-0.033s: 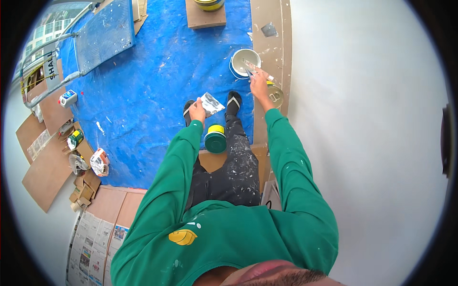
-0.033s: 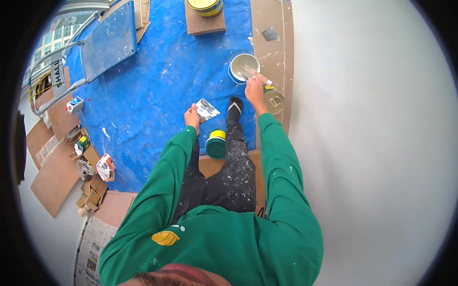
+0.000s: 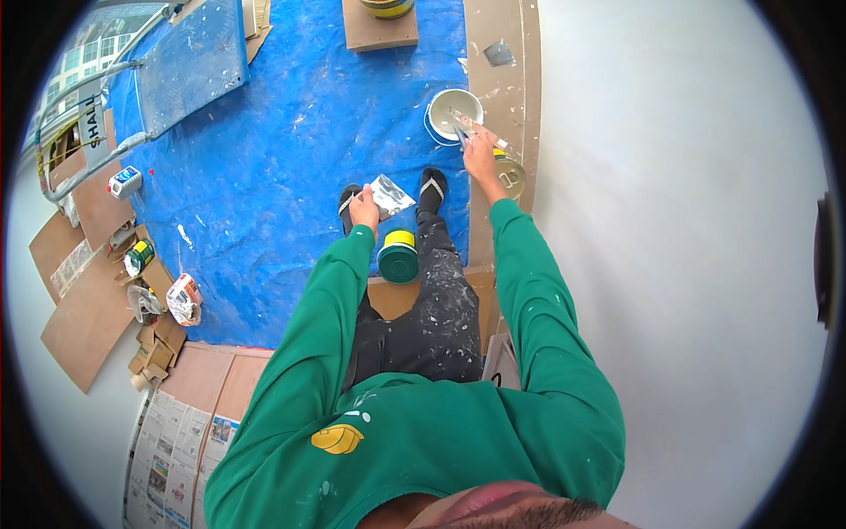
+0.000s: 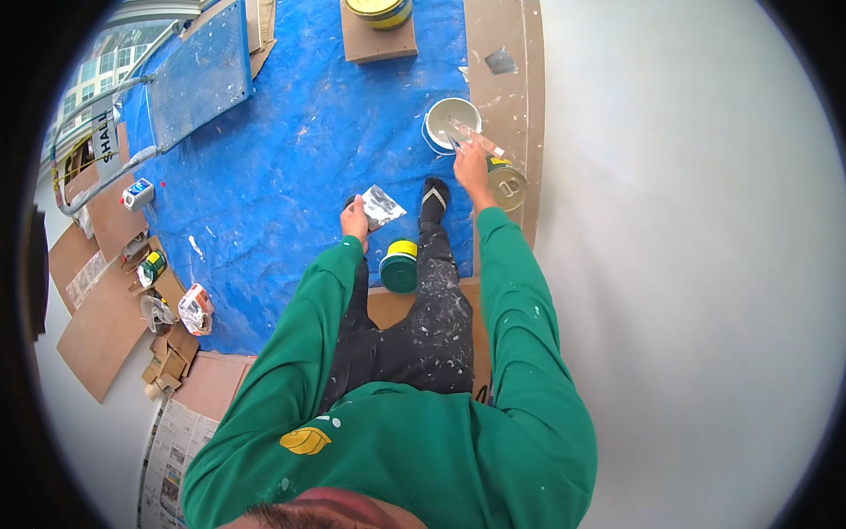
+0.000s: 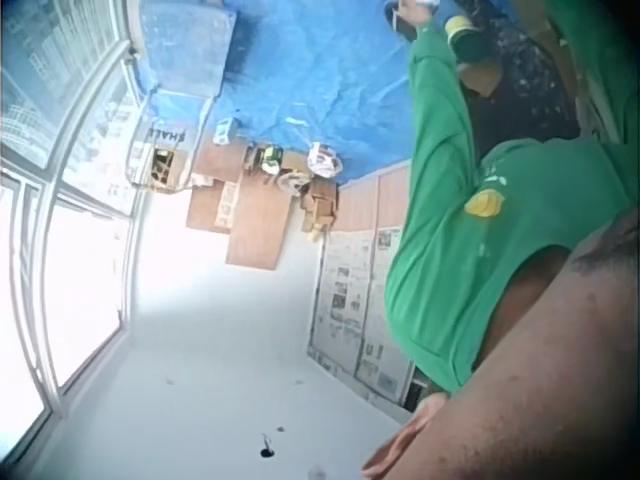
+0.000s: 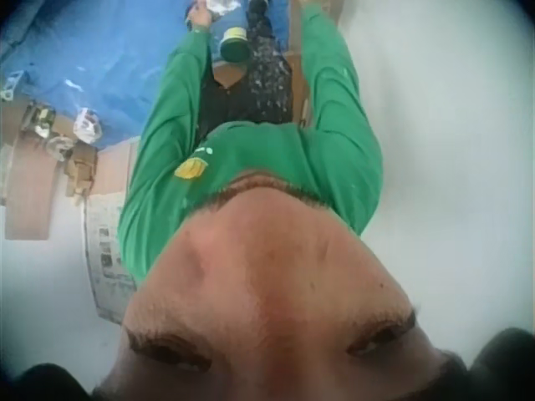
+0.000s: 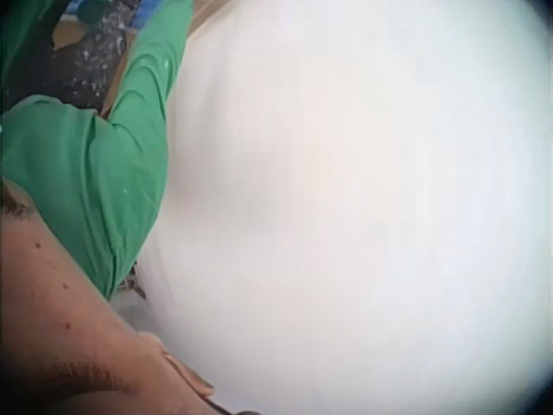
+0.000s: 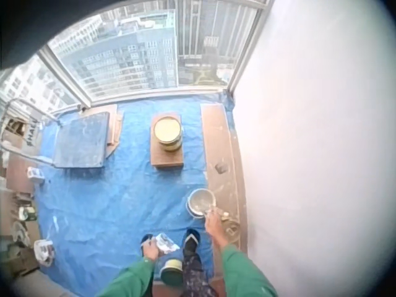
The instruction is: The person applies putty to a white wall using two metal putty knives, spreading and smoothing the material along a vertical seam. The person then picks up more putty from a bucket with a knife and continues smoothing the wall surface.
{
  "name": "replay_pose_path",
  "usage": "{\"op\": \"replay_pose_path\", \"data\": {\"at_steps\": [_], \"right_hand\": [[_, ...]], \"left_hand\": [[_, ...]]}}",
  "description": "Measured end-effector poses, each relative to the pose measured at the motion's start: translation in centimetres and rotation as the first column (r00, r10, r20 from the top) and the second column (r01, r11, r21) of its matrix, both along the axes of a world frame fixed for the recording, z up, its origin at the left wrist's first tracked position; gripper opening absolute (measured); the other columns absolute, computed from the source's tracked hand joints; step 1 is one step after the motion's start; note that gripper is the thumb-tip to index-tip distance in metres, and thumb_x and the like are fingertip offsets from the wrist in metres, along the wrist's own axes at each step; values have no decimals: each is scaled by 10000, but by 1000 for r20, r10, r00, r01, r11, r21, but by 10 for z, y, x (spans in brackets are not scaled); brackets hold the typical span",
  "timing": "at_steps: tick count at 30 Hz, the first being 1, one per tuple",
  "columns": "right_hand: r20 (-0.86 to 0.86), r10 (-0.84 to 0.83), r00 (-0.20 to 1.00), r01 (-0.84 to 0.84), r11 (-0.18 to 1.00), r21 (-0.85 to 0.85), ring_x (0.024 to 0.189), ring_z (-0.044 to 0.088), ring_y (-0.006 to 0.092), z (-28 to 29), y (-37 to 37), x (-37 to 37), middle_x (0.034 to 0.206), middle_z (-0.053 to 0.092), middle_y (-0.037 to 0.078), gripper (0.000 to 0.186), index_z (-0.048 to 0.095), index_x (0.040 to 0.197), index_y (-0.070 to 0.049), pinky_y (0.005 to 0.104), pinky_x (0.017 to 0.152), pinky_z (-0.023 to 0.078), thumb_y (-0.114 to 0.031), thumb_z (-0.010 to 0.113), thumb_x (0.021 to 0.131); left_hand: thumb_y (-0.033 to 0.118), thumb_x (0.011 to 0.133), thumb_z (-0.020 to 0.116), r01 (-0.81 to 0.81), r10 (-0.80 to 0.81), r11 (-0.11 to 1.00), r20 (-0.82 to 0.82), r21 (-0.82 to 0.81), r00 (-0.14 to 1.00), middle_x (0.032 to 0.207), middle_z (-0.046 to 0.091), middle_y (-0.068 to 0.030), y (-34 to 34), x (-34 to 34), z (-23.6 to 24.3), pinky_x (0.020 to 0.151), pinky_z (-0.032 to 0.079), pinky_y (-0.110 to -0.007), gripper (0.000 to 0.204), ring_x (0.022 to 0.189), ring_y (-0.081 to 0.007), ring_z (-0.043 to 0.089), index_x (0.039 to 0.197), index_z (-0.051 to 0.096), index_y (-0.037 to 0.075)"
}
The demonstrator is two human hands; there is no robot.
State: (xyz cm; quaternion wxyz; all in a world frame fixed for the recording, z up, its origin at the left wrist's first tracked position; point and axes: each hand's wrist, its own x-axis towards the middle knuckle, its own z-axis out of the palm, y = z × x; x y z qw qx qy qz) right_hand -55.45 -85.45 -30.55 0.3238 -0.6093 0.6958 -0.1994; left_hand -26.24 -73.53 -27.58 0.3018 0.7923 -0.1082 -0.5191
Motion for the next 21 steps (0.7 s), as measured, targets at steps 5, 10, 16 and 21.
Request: {"op": "replay_pose_path", "data": {"at_steps": [5,10,16,21], "right_hand": [[21,-153,988,151,987,54,1081,618,415,-46,8,-6,1100,656,242,264,711,1133,13,483,976,466,-145,609,947],[371,-659,654,476,740,476,949,704,305,-20,13,13,1074,697,177,249,669,1169,21,436,858,564,-119,623,968],[587,-807,67,232,585,777,953,710,211,6,25,47,1110,708,111,253,617,1211,20,370,811,607,-81,636,980],[165,-303,939,250,928,277,1052,665,229,-13,-17,14,1130,688,103,312,651,1181,-47,397,892,529,-227,709,932]], "left_hand": [[423,1055,553,-136,212,968,-397,211,893,1067,734,-56,1,-18,27,730,602,-391,406,904,-182,723,1217,646,64],[484,1046,546,-128,261,962,-662,243,702,1141,728,-5,-31,-49,35,788,544,-311,409,1001,-156,701,1245,636,139],[468,1047,548,-256,331,941,-748,220,576,1189,720,-16,-66,-86,-2,838,554,-311,416,1046,-157,697,1276,625,129],[427,1040,583,-217,165,976,-681,9,713,1223,705,-51,-112,-71,-19,918,562,-337,442,1068,-169,693,1279,609,57]]}}
